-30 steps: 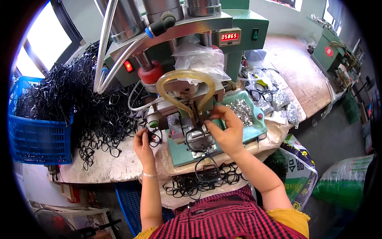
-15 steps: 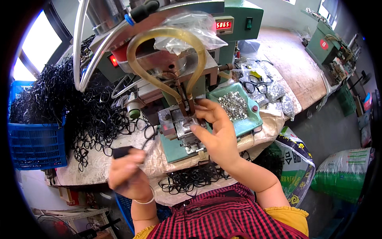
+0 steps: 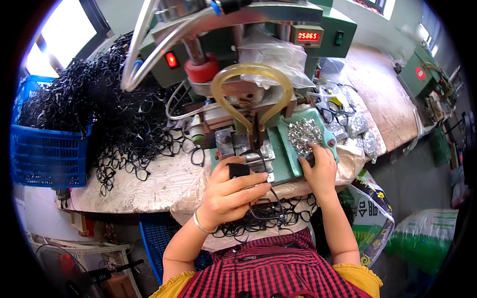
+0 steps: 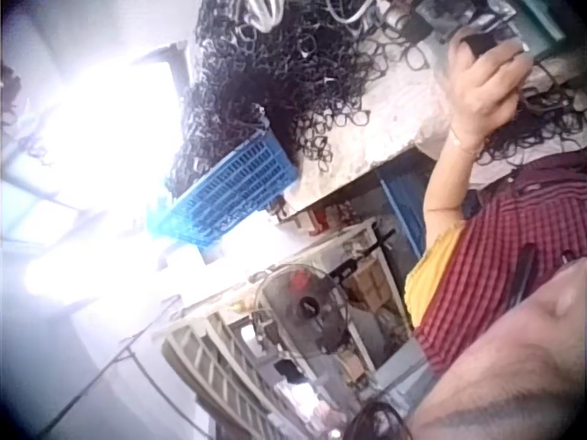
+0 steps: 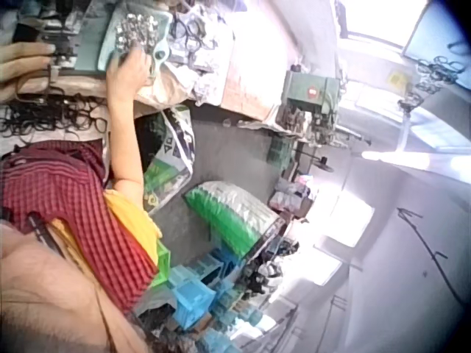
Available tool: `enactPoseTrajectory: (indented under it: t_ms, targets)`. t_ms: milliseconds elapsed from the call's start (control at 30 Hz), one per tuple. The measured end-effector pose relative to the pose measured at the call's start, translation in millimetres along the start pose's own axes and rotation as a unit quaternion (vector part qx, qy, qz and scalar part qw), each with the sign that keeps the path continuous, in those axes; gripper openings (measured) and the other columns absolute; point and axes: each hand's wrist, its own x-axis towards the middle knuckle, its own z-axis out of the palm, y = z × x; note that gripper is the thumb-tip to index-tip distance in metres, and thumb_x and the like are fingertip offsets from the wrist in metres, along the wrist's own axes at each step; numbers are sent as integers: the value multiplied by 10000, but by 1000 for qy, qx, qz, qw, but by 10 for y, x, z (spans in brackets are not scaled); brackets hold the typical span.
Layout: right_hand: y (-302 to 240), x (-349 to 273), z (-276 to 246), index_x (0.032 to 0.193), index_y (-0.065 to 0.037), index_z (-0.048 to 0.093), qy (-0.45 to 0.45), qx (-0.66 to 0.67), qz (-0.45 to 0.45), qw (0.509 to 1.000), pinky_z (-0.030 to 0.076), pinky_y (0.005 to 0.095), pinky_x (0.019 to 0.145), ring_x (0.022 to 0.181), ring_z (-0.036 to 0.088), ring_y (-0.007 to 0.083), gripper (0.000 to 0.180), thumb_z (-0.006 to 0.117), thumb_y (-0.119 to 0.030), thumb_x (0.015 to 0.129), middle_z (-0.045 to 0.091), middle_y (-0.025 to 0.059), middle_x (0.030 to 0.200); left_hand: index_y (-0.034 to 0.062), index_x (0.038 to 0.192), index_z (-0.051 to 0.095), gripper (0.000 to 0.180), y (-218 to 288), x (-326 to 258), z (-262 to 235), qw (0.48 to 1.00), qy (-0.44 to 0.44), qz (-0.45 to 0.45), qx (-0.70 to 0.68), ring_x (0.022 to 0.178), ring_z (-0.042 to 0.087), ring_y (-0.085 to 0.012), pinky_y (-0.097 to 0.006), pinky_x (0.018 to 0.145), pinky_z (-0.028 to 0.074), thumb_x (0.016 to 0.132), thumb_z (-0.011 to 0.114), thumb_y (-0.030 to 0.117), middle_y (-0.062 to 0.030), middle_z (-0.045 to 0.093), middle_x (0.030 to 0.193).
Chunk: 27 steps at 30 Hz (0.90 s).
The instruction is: The person repeatedly picks up black eyeglass frames and small metal screws, places each frame into a green mechanical jig, and operates the machine to fasten screws into the frames. The person then removes the assembled frames and places them on the table, repeating the process with additional frames and screws.
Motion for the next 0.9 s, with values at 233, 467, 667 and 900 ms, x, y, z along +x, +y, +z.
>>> enactPoseTrajectory:
  t_ms: [233, 467, 667, 900]
  targets:
    - [38, 329, 230, 833, -56, 669, 43, -32, 19, 998, 484, 429, 781, 844, 627, 321, 76, 725, -106, 818, 672, 113, 848, 68, 1203, 655, 478, 480, -490, 139, 985, 63, -161, -25, 1146, 671, -316, -452, 1037, 480, 750, 805, 49, -129, 704, 1228]
    - [191, 256, 252, 884, -40, 626, 56, 5, 20, 998, 465, 413, 797, 845, 617, 318, 98, 702, -66, 827, 668, 111, 865, -1, 1161, 681, 308, -6, -1322, -953, 834, 238, -329, 373, 1088, 644, -286, -396, 971, 471, 854, 679, -15, -132, 704, 1139]
    - [30, 525, 390, 1045, -17, 683, 63, 165, 63, 982, 514, 344, 794, 859, 676, 250, 178, 682, -25, 867, 705, 112, 937, 33, 1104, 725, 473, -1439, -2194, -2276, 554, 115, -660, 495, 1171, 571, -357, -459, 982, 472, 883, 690, 450, -151, 669, 1200]
    - [245, 134, 31, 1004, 0, 723, 81, 82, 56, 992, 509, 343, 856, 908, 679, 257, 119, 669, -22, 900, 714, 120, 960, 3, 887, 759, 396, -2051, -2645, -1466, 566, 291, -682, 361, 1048, 606, -370, -468, 903, 484, 834, 718, 394, -208, 682, 1089]
